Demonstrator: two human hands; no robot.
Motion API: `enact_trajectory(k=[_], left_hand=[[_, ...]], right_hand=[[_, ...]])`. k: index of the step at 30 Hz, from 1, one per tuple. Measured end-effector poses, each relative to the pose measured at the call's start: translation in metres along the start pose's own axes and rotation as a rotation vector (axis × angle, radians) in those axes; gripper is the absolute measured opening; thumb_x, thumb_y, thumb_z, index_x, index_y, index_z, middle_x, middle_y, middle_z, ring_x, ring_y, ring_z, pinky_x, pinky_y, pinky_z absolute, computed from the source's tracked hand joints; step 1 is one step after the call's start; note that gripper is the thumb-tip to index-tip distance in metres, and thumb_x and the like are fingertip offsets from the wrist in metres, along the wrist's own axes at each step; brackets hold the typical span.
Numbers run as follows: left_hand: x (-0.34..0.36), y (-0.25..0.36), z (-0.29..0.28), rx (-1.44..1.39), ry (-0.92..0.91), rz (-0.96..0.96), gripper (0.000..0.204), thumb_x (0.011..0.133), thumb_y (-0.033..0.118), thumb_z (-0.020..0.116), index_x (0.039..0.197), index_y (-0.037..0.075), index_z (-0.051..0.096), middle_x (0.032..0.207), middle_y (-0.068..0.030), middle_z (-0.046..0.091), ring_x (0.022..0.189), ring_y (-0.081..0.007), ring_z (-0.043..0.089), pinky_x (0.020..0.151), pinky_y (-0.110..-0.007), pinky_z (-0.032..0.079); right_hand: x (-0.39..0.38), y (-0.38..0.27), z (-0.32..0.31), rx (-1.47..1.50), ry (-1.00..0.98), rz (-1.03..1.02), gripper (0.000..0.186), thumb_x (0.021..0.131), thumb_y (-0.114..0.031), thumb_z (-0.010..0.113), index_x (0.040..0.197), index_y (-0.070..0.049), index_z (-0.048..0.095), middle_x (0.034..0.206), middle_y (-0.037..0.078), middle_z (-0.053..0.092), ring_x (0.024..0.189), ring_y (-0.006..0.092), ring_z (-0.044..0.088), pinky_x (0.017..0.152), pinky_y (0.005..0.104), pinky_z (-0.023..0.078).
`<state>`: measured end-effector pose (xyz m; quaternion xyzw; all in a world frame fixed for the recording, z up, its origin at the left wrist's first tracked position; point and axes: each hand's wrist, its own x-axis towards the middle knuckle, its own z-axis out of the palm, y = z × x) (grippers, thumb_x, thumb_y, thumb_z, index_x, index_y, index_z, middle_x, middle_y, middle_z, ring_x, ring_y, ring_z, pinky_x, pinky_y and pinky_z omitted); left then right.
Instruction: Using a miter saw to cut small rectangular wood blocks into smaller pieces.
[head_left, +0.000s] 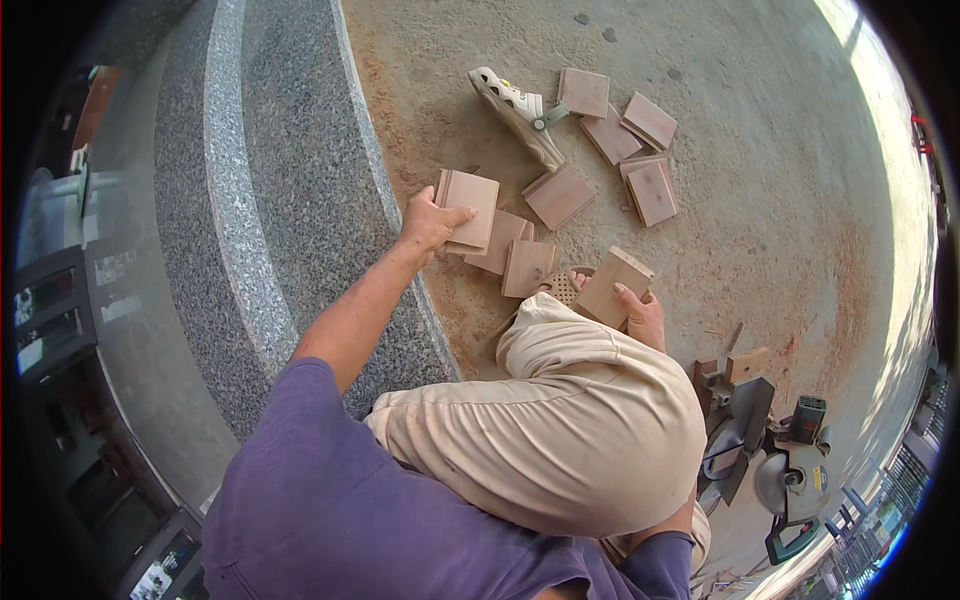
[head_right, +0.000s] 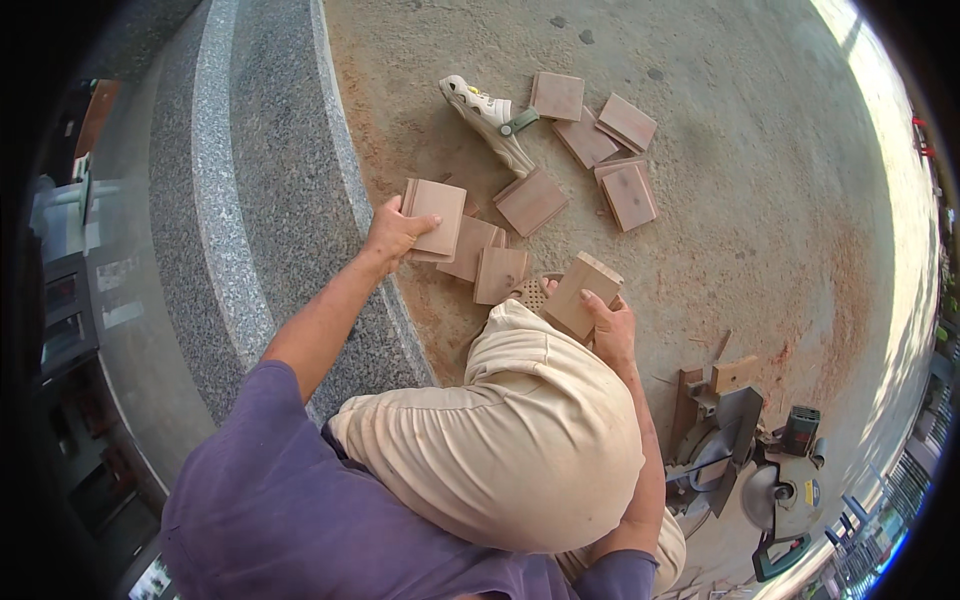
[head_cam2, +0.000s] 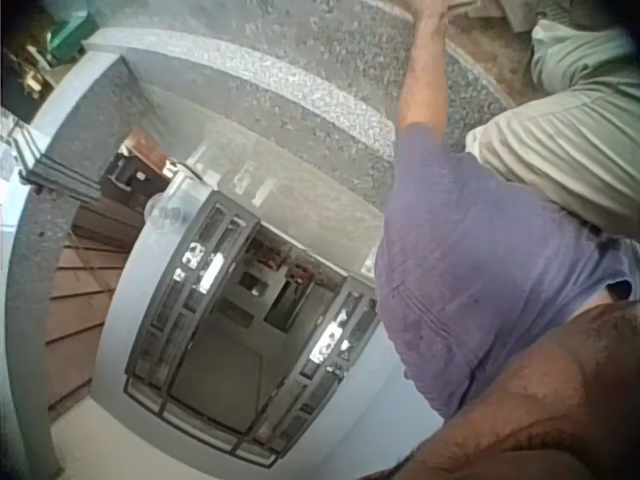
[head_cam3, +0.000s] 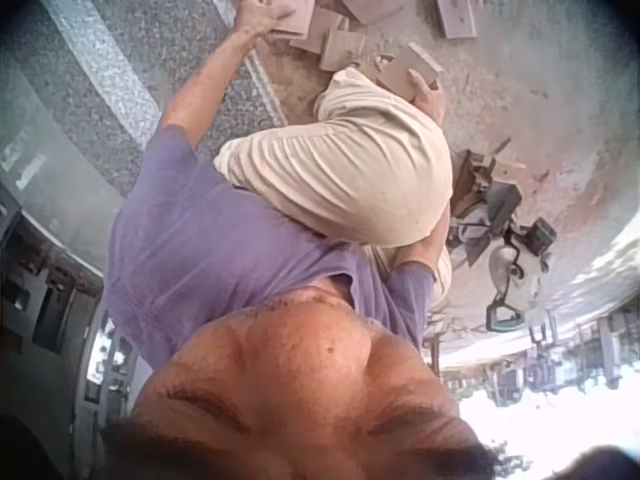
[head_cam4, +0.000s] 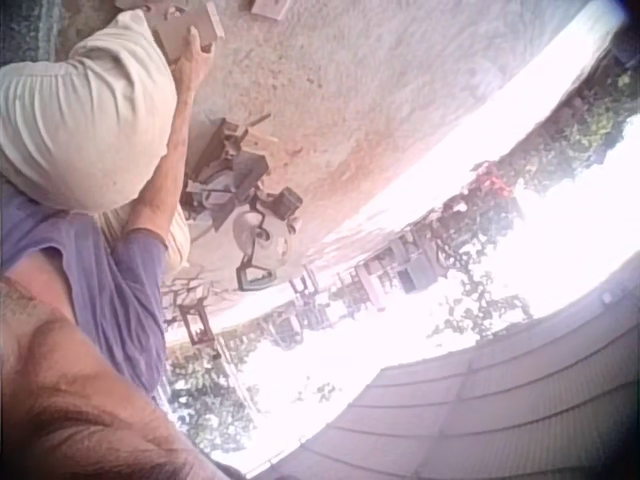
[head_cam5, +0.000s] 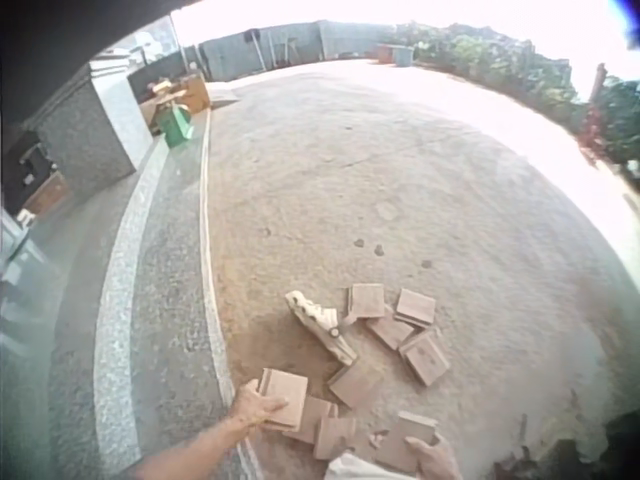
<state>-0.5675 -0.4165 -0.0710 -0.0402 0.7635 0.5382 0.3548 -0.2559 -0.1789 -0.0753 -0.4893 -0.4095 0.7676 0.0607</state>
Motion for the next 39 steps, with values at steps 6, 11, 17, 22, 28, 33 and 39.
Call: enact_trajectory(k=[6, 11, 17, 22, 28, 33, 39], left_hand=[[-0.052, -0.073, 0.048, -0.052, -0.018, 0.008, 0.04, 0.077, 0.017, 0.088, 0.105, -0.003, 0.066, 0.098, -0.0136, 0.074, 0.09, -0.0232, 0.073, 0.079, -0.037, 0.06], [-0.062, -0.077, 0.082, 0.536, 0.102, -0.017, 0.043, 0.073, 0.029, 0.089, 0.092, -0.005, 0.071, 0.084, -0.019, 0.073, 0.087, -0.0221, 0.072, 0.077, -0.04, 0.056], [-0.059, -0.063, 0.1, 0.122, 0.085, -0.222, 0.071, 0.074, 0.031, 0.088, 0.121, -0.012, 0.057, 0.111, -0.0238, 0.071, 0.097, -0.0285, 0.071, 0.083, -0.039, 0.057], [-0.049, -0.053, 0.102, 0.363, -0.089, -0.239, 0.091, 0.073, 0.028, 0.088, 0.142, -0.016, 0.047, 0.125, -0.0246, 0.068, 0.108, -0.0296, 0.07, 0.093, -0.036, 0.055], [-0.039, -0.037, 0.102, 0.694, -0.206, -0.026, 0.072, 0.07, 0.035, 0.084, 0.128, -0.004, 0.065, 0.121, -0.0243, 0.071, 0.112, -0.0345, 0.069, 0.098, -0.04, 0.054], [-0.033, -0.025, 0.112, 0.719, -0.408, 0.22, 0.058, 0.068, 0.036, 0.08, 0.115, 0.003, 0.072, 0.115, -0.0233, 0.072, 0.11, -0.0404, 0.068, 0.099, -0.044, 0.053], [0.006, -0.025, 0.123, 0.458, -0.571, -0.023, 0.057, 0.072, 0.021, 0.081, 0.123, -0.002, 0.069, 0.109, -0.0151, 0.074, 0.098, -0.0234, 0.069, 0.09, -0.034, 0.054]], right_hand=[[-0.009, 0.005, 0.033, -0.007, 0.039, 0.023, 0.047, 0.091, -0.017, 0.078, 0.127, 0.008, 0.06, 0.116, 0.015, 0.07, 0.1, 0.0235, 0.07, 0.088, 0.0365, 0.058], [-0.007, 0.033, 0.021, 0.067, 0.118, 0.063, 0.048, 0.092, -0.017, 0.077, 0.129, 0.008, 0.059, 0.118, 0.015, 0.069, 0.102, 0.0238, 0.069, 0.089, 0.0366, 0.058], [-0.014, 0.015, 0.028, 0.108, 0.095, 0.027, 0.05, 0.092, -0.018, 0.077, 0.13, 0.007, 0.056, 0.118, 0.016, 0.068, 0.103, 0.0242, 0.069, 0.09, 0.0379, 0.058], [-0.005, 0.021, 0.03, 0.141, 0.111, 0.031, 0.051, 0.091, -0.018, 0.077, 0.131, 0.006, 0.056, 0.117, 0.015, 0.068, 0.102, 0.0246, 0.069, 0.089, 0.0383, 0.058], [-0.002, 0.025, 0.035, 0.148, 0.079, 0.041, 0.05, 0.09, -0.018, 0.079, 0.129, 0.005, 0.056, 0.119, 0.015, 0.067, 0.103, 0.0254, 0.069, 0.089, 0.0396, 0.059], [0.004, 0.027, 0.032, 0.348, 0.065, 0.052, 0.052, 0.09, -0.012, 0.079, 0.132, 0.004, 0.055, 0.121, 0.014, 0.067, 0.106, 0.0265, 0.069, 0.092, 0.0423, 0.059], [0.016, 0.03, 0.029, 0.367, 0.131, -0.025, 0.05, 0.088, -0.005, 0.077, 0.133, 0.001, 0.056, 0.122, 0.011, 0.067, 0.112, 0.0245, 0.065, 0.099, 0.0397, 0.053]])
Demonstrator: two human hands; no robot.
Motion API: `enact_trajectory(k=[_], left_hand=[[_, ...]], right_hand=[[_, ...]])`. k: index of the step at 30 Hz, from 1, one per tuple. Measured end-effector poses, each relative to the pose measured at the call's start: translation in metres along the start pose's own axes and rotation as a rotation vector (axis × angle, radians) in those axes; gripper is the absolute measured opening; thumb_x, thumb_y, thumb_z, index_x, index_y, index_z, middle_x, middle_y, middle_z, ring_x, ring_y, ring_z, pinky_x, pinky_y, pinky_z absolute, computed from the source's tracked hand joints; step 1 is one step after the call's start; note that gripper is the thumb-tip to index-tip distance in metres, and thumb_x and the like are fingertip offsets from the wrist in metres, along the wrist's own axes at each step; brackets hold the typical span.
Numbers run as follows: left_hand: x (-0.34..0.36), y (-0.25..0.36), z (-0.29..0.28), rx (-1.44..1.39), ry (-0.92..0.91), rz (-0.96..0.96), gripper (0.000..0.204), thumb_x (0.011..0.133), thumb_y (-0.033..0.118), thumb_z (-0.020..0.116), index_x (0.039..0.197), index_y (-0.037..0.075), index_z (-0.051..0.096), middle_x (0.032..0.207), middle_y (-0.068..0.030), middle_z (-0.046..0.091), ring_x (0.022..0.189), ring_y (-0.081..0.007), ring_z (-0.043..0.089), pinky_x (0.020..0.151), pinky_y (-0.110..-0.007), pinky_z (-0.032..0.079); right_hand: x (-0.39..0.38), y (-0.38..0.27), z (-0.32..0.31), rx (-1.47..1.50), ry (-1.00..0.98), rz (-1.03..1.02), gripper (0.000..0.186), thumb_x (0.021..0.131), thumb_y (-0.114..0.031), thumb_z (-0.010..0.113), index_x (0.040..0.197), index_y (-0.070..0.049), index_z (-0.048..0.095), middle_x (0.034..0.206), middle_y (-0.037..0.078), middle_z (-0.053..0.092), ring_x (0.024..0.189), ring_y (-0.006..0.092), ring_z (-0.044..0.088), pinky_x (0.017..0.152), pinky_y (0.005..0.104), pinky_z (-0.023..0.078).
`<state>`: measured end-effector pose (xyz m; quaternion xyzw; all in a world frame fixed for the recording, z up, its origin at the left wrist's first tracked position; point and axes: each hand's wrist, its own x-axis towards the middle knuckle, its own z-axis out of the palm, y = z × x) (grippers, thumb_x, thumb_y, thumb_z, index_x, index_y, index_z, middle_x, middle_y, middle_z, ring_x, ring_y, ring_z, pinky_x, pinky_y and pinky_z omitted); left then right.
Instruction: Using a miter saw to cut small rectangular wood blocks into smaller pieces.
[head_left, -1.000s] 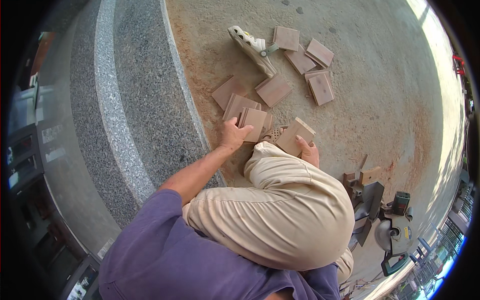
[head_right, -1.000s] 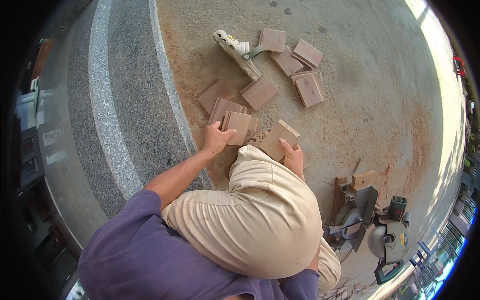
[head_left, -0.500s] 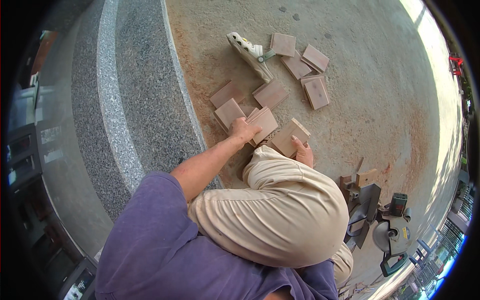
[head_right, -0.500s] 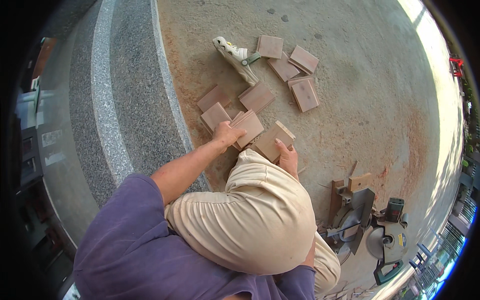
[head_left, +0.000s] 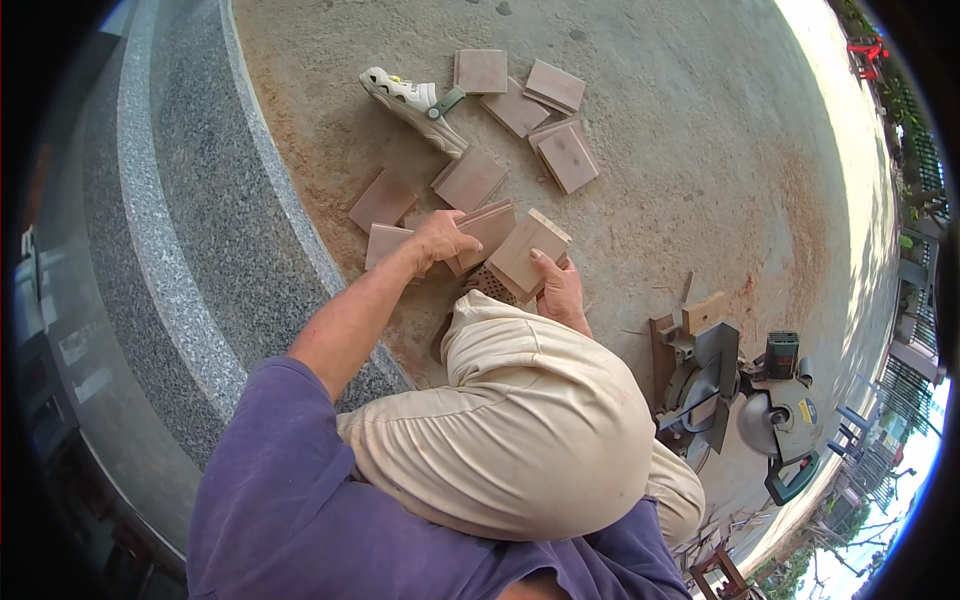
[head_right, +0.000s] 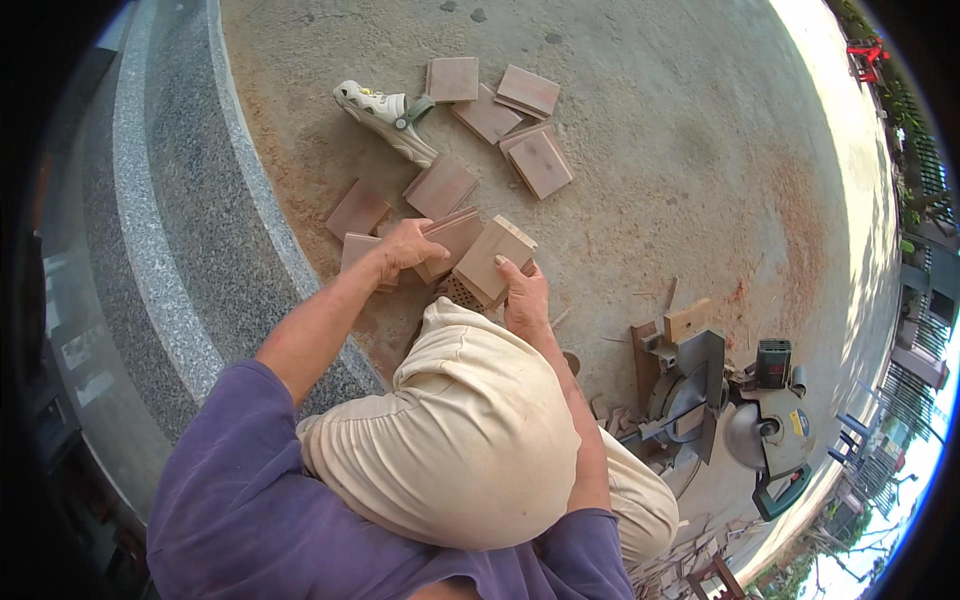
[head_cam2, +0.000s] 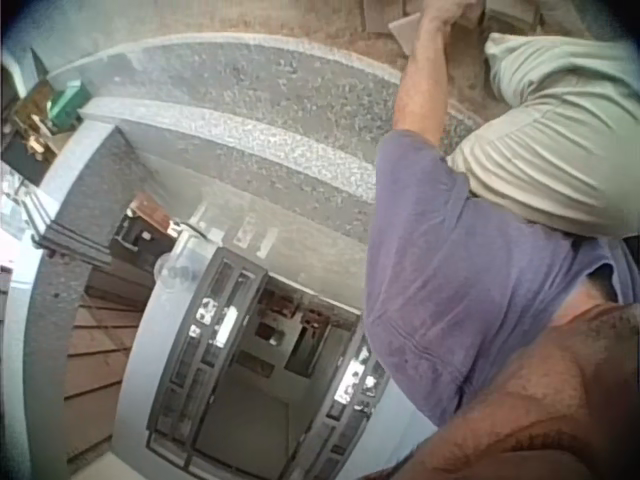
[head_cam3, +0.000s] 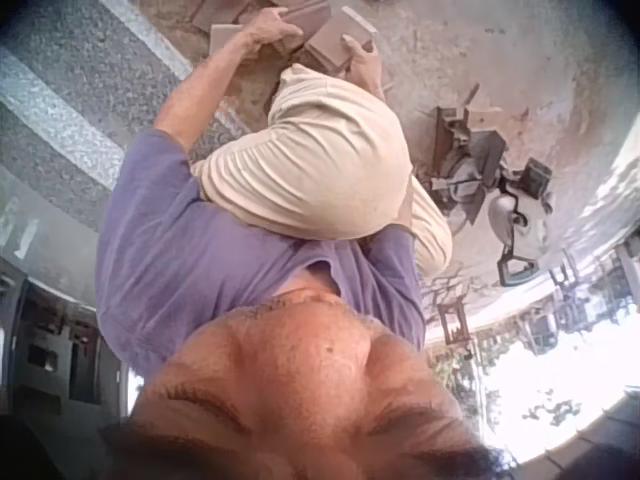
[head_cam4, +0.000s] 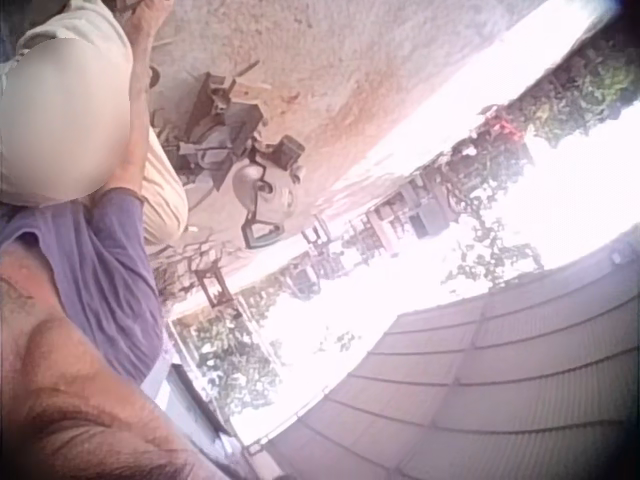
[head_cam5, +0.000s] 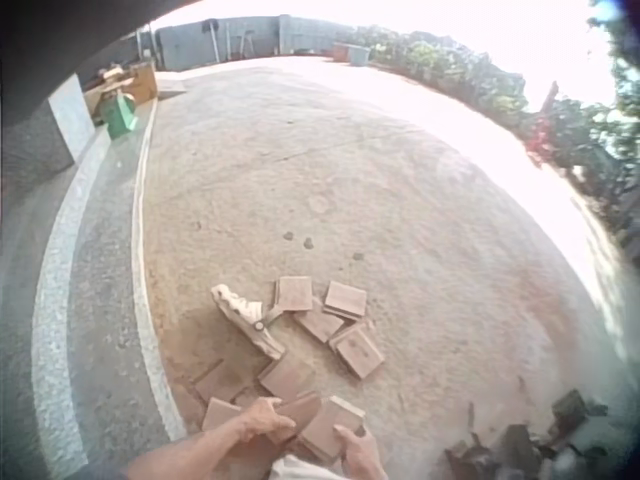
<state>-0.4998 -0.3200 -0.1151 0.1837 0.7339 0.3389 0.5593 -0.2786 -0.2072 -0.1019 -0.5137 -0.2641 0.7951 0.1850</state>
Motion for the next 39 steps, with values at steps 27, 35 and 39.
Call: enact_trajectory(k=[27, 35, 39], left_hand=[[-0.041, -0.015, 0.056, 0.194, 0.05, 0.244, 0.075, 0.103, 0.058, 0.048, 0.137, -0.01, 0.049, 0.119, -0.0298, 0.065, 0.117, -0.0436, 0.061, 0.104, -0.046, 0.046], [-0.065, -0.033, -0.019, 0.961, 0.392, 0.189, 0.053, 0.083, 0.037, 0.081, 0.116, 0.002, 0.06, 0.136, -0.0243, 0.051, 0.13, -0.0418, 0.049, 0.107, -0.051, 0.042], [-0.058, -0.049, -0.001, 1.096, 0.471, 0.295, 0.052, 0.076, 0.036, 0.087, 0.111, 0.007, 0.062, 0.13, -0.016, 0.051, 0.128, -0.0363, 0.047, 0.101, -0.057, 0.042]], right_hand=[[0.005, -0.019, -0.004, -0.01, -0.481, 0.286, 0.08, 0.078, -0.042, 0.088, 0.139, -0.005, 0.052, 0.125, 0.009, 0.066, 0.112, 0.025, 0.067, 0.097, 0.0433, 0.057], [0.025, -0.007, -0.005, -0.021, -0.379, 0.282, 0.076, 0.081, -0.038, 0.081, 0.143, -0.006, 0.05, 0.126, 0.011, 0.066, 0.113, 0.0264, 0.068, 0.099, 0.0469, 0.057], [0.028, -0.001, -0.007, 0.026, -0.325, 0.277, 0.076, 0.082, -0.038, 0.08, 0.144, -0.007, 0.049, 0.127, 0.011, 0.066, 0.114, 0.0276, 0.068, 0.101, 0.0484, 0.056]])
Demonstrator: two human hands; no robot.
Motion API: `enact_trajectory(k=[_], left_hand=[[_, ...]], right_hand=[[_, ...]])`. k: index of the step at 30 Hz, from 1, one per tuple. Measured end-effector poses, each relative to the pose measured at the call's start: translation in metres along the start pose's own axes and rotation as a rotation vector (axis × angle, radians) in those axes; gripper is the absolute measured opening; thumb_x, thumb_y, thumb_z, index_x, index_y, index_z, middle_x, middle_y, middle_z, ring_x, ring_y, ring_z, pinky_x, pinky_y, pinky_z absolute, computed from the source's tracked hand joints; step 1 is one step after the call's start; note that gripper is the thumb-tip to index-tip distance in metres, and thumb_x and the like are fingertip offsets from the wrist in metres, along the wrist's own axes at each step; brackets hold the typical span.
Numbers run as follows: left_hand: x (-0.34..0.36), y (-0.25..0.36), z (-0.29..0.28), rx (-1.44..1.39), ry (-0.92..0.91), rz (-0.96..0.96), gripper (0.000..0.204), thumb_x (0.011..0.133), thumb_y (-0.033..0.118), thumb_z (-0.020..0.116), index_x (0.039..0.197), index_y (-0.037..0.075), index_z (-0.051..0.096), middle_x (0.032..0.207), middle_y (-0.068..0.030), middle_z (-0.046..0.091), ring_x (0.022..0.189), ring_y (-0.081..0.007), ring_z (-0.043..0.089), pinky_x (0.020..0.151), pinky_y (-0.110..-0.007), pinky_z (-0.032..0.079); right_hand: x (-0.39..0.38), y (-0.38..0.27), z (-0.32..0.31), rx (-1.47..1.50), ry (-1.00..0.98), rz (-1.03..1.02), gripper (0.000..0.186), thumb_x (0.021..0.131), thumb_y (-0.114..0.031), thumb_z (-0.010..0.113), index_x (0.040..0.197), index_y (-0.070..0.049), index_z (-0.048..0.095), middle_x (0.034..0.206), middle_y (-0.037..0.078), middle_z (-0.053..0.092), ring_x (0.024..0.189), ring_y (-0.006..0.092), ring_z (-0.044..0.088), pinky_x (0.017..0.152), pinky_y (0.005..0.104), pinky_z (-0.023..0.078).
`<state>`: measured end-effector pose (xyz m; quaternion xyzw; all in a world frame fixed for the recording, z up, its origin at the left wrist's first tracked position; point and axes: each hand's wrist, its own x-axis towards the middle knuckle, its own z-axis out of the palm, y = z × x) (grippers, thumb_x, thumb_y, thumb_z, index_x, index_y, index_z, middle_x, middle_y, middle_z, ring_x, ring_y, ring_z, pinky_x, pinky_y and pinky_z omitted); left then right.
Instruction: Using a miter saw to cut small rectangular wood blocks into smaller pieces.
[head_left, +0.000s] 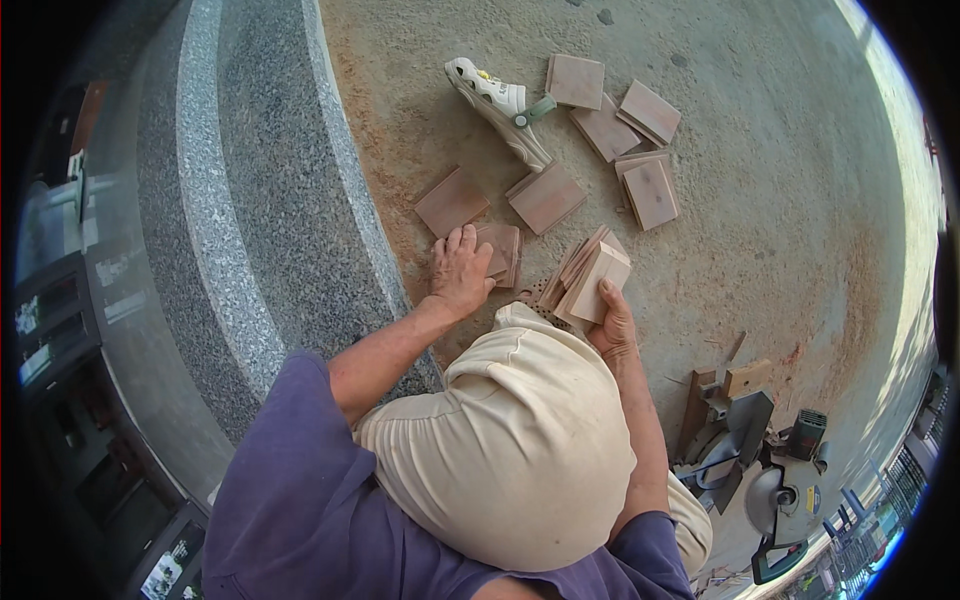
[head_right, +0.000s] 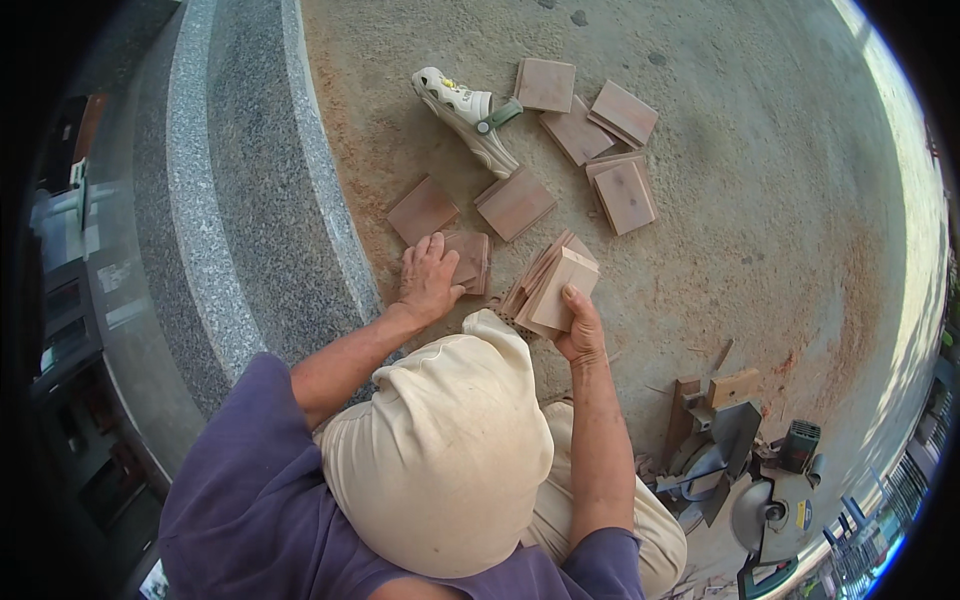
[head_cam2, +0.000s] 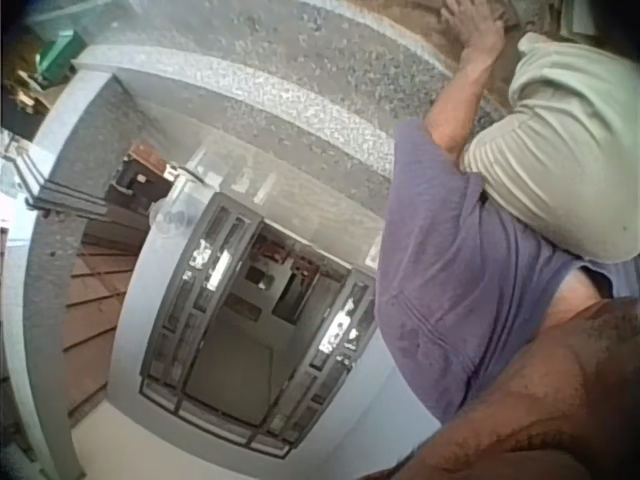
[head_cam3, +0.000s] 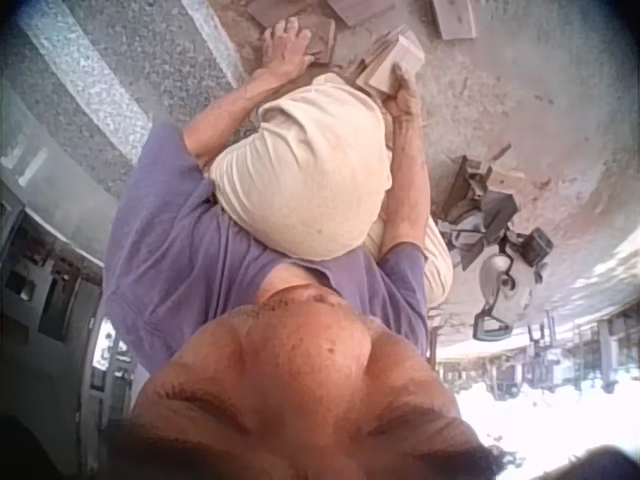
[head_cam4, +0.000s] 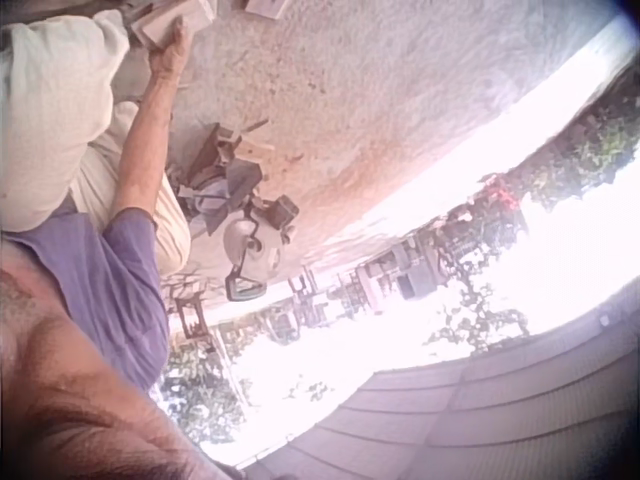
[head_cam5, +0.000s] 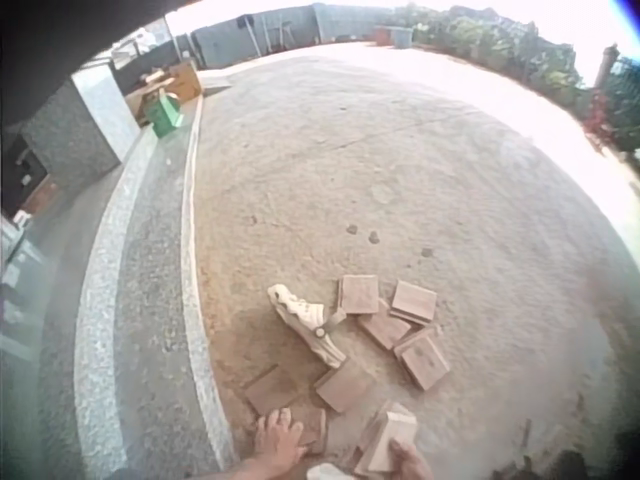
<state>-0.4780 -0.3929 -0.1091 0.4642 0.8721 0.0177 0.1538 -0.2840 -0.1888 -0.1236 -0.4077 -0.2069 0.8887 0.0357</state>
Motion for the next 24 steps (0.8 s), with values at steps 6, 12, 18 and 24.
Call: enact_trajectory(k=[6, 12, 18, 24], left_hand=[[0.005, 0.001, 0.006, -0.365, -0.143, -0.445, 0.066, 0.067, 0.038, 0.092, 0.113, 0.002, 0.061, 0.13, -0.0216, 0.053, 0.126, -0.0385, 0.051, 0.106, -0.049, 0.044], [0.019, 0.021, 0.021, -0.745, 0.128, -0.773, 0.066, 0.066, 0.033, 0.09, 0.109, -0.004, 0.057, 0.122, -0.0254, 0.057, 0.118, -0.041, 0.055, 0.101, -0.05, 0.047], [0.027, 0.02, 0.035, -0.946, 0.191, -1.011, 0.053, 0.067, 0.028, 0.088, 0.097, -0.004, 0.057, 0.104, -0.0209, 0.062, 0.099, -0.0311, 0.061, 0.085, -0.046, 0.051], [0.026, 0.018, 0.021, -1.14, 0.13, -1.115, 0.046, 0.069, 0.023, 0.09, 0.094, -0.002, 0.062, 0.091, -0.0112, 0.065, 0.085, -0.0202, 0.062, 0.073, -0.036, 0.051]], right_hand=[[0.006, 0.003, -0.007, -0.017, -0.015, -0.019, 0.07, 0.086, -0.036, 0.078, 0.144, -0.007, 0.05, 0.128, 0.012, 0.066, 0.115, 0.0289, 0.067, 0.103, 0.0491, 0.055], [0.008, -0.002, 0.009, 0.01, -0.008, 0.055, 0.066, 0.089, -0.033, 0.077, 0.143, -0.005, 0.05, 0.127, 0.013, 0.067, 0.115, 0.0288, 0.067, 0.102, 0.0487, 0.055], [0.048, 0.006, 0.048, -0.144, 0.006, 0.08, 0.056, 0.089, -0.028, 0.079, 0.134, -0.001, 0.058, 0.118, 0.011, 0.069, 0.106, 0.0266, 0.07, 0.093, 0.0469, 0.06], [0.063, -0.012, 0.055, -0.272, -0.028, 0.346, 0.052, 0.089, -0.029, 0.078, 0.13, -0.002, 0.061, 0.116, 0.013, 0.071, 0.103, 0.0261, 0.072, 0.09, 0.0473, 0.062]])
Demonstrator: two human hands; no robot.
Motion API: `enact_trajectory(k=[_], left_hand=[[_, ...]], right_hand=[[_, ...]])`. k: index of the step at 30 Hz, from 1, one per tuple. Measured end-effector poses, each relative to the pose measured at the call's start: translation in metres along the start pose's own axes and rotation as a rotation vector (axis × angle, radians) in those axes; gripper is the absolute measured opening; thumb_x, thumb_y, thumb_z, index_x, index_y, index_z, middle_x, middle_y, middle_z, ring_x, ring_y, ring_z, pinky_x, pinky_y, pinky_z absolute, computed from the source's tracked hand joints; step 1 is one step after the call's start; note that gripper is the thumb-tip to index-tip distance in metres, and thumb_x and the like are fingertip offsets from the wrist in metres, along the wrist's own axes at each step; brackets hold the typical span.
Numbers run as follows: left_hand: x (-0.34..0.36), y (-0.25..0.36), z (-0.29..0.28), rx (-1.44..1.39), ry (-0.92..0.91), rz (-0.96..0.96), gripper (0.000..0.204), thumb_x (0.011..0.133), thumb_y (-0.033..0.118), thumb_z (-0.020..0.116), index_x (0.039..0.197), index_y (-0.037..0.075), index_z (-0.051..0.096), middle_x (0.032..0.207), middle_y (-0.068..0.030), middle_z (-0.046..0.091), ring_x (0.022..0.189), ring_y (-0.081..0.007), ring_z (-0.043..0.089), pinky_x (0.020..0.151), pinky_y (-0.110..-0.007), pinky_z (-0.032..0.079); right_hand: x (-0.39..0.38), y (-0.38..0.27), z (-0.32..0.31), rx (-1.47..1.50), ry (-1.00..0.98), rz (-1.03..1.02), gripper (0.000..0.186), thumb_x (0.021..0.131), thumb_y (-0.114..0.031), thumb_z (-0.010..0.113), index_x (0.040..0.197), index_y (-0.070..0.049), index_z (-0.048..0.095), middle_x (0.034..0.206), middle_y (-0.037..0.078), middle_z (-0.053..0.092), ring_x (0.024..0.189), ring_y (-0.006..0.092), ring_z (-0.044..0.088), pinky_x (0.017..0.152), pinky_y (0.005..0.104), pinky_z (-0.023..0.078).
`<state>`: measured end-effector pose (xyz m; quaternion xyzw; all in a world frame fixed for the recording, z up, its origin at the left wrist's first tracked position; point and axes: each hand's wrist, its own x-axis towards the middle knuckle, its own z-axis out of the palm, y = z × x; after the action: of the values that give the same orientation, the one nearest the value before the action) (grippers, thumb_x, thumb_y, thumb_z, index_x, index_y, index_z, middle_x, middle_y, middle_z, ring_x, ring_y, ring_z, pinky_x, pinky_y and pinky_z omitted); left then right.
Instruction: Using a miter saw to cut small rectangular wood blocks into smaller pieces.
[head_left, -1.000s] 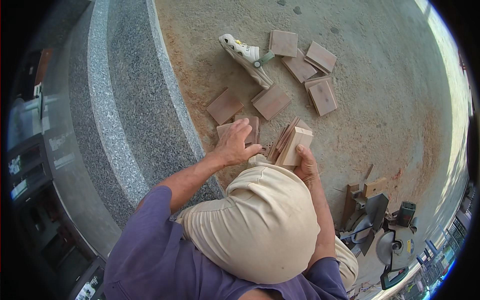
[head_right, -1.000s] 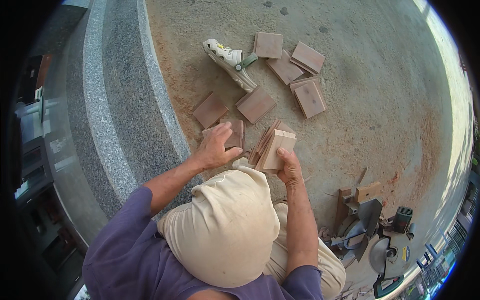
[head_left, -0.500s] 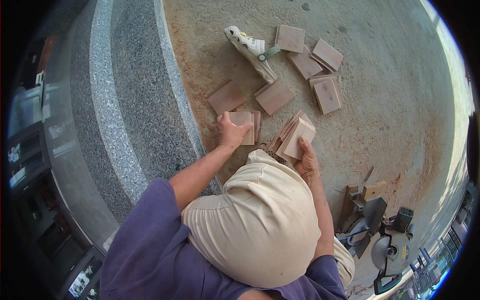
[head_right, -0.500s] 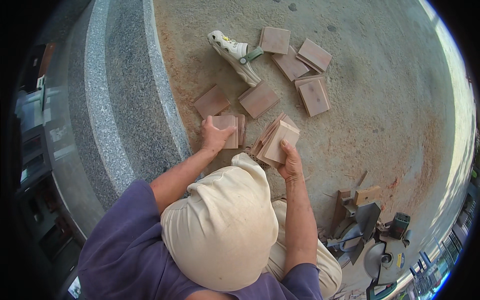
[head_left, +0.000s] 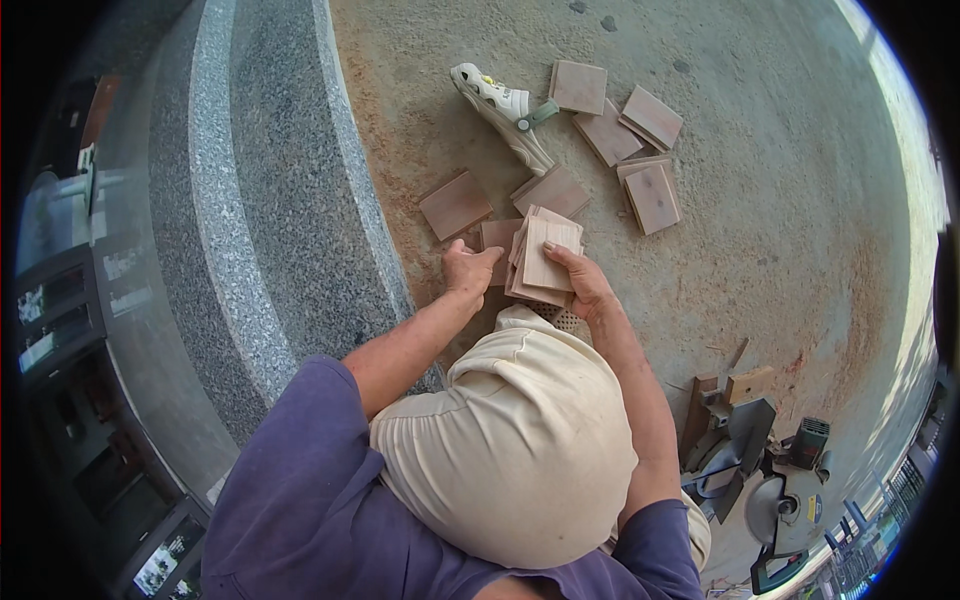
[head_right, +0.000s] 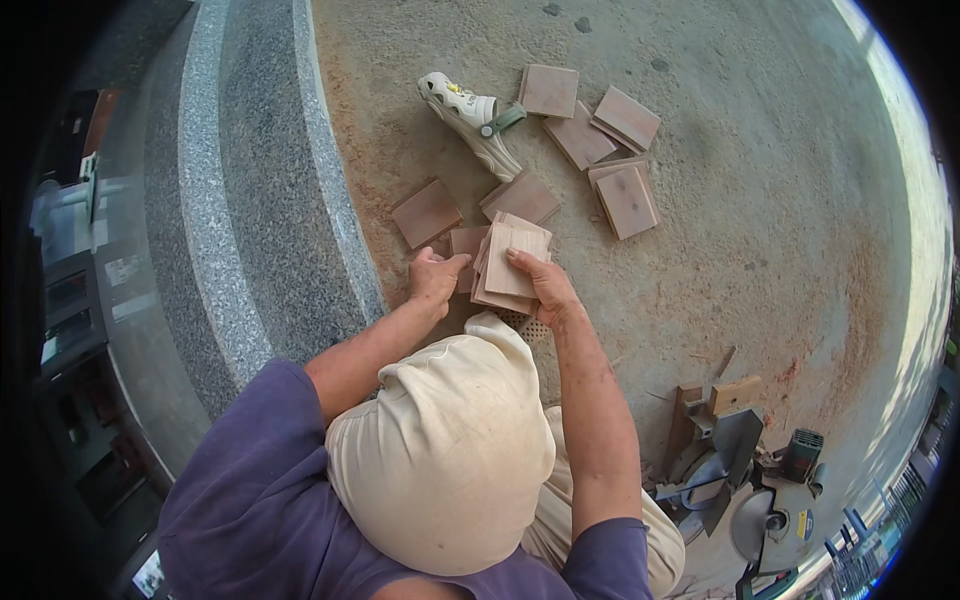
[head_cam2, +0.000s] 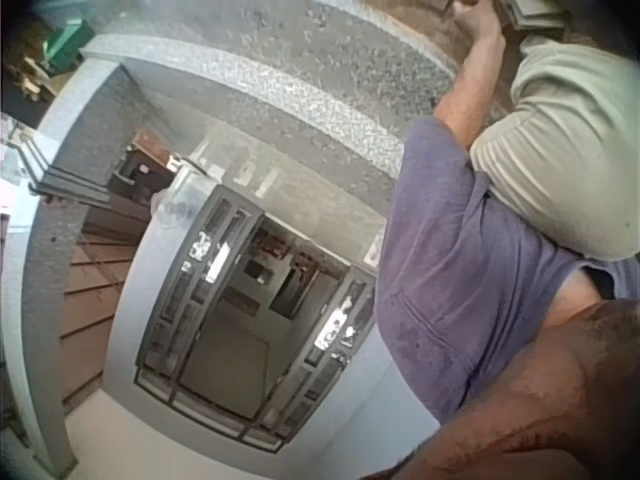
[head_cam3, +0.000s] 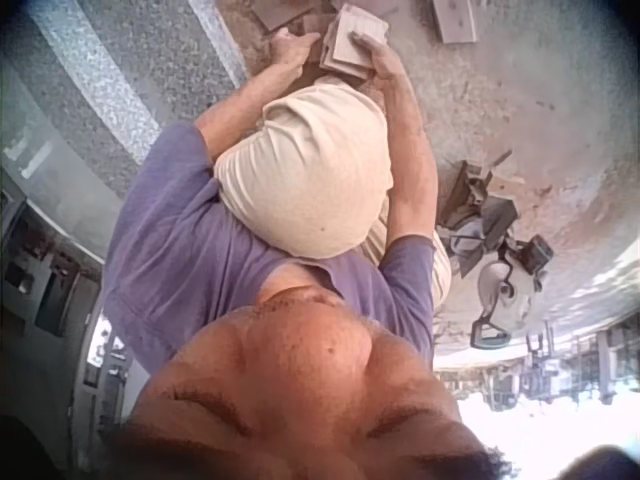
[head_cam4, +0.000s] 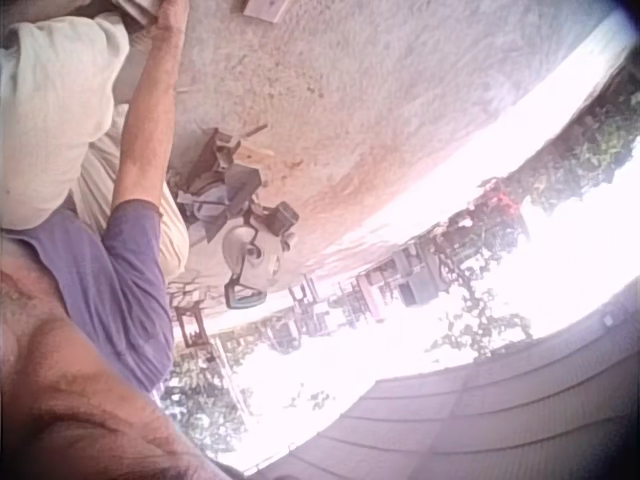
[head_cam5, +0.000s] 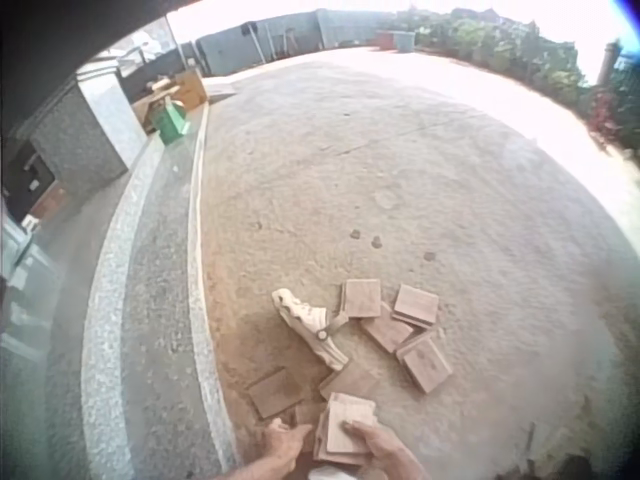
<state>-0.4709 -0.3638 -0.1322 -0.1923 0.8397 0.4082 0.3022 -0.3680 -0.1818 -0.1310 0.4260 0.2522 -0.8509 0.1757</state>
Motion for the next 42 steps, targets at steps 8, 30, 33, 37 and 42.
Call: enact_trajectory(k=[8, 30, 33, 37, 42], left_hand=[[0.018, 0.014, -0.028, -0.013, -0.422, -0.011, 0.053, 0.078, 0.015, 0.082, 0.124, -0.007, 0.066, 0.114, -0.0107, 0.073, 0.104, -0.0164, 0.067, 0.095, -0.032, 0.052], [0.061, 0.043, -0.081, 0.474, -0.296, 0.363, 0.092, 0.061, 0.034, 0.097, 0.13, -0.007, 0.053, 0.123, -0.0272, 0.067, 0.114, -0.0395, 0.066, 0.101, -0.044, 0.053], [0.044, 0.043, -0.064, 0.284, -0.331, 0.299, 0.083, 0.062, 0.031, 0.096, 0.124, -0.007, 0.057, 0.117, -0.0256, 0.069, 0.11, -0.0377, 0.068, 0.097, -0.042, 0.055], [0.022, 0.059, -0.037, 0.494, -0.095, 0.429, 0.067, 0.064, 0.022, 0.094, 0.117, -0.003, 0.061, 0.11, -0.0214, 0.072, 0.104, -0.0328, 0.071, 0.09, -0.042, 0.056], [0.013, 0.068, -0.018, 0.397, -0.269, 0.372, 0.055, 0.068, 0.015, 0.088, 0.112, -0.002, 0.061, 0.105, -0.0178, 0.072, 0.097, -0.0265, 0.071, 0.085, -0.039, 0.057]], right_hand=[[-0.005, -0.008, 0.009, -0.076, -0.067, -0.004, 0.052, 0.09, -0.03, 0.076, 0.131, -0.002, 0.06, 0.116, 0.013, 0.071, 0.103, 0.0266, 0.073, 0.091, 0.0476, 0.062], [-0.024, 0.02, -0.047, 0.272, 0.02, -0.417, 0.063, 0.092, -0.033, 0.075, 0.142, -0.003, 0.05, 0.128, 0.014, 0.067, 0.115, 0.0288, 0.068, 0.101, 0.0479, 0.057], [-0.02, 0.018, -0.052, 0.296, 0.009, -0.386, 0.062, 0.092, -0.033, 0.075, 0.141, -0.003, 0.051, 0.125, 0.013, 0.067, 0.112, 0.0272, 0.069, 0.099, 0.0464, 0.057], [-0.008, 0.014, -0.048, 0.29, 0.023, -0.368, 0.059, 0.091, -0.031, 0.076, 0.138, -0.004, 0.054, 0.122, 0.011, 0.068, 0.108, 0.0255, 0.069, 0.095, 0.0447, 0.058], [0.007, 0.008, -0.038, 0.178, 0.022, -0.347, 0.062, 0.091, -0.032, 0.077, 0.14, -0.005, 0.051, 0.125, 0.011, 0.067, 0.109, 0.025, 0.068, 0.094, 0.0462, 0.059]])
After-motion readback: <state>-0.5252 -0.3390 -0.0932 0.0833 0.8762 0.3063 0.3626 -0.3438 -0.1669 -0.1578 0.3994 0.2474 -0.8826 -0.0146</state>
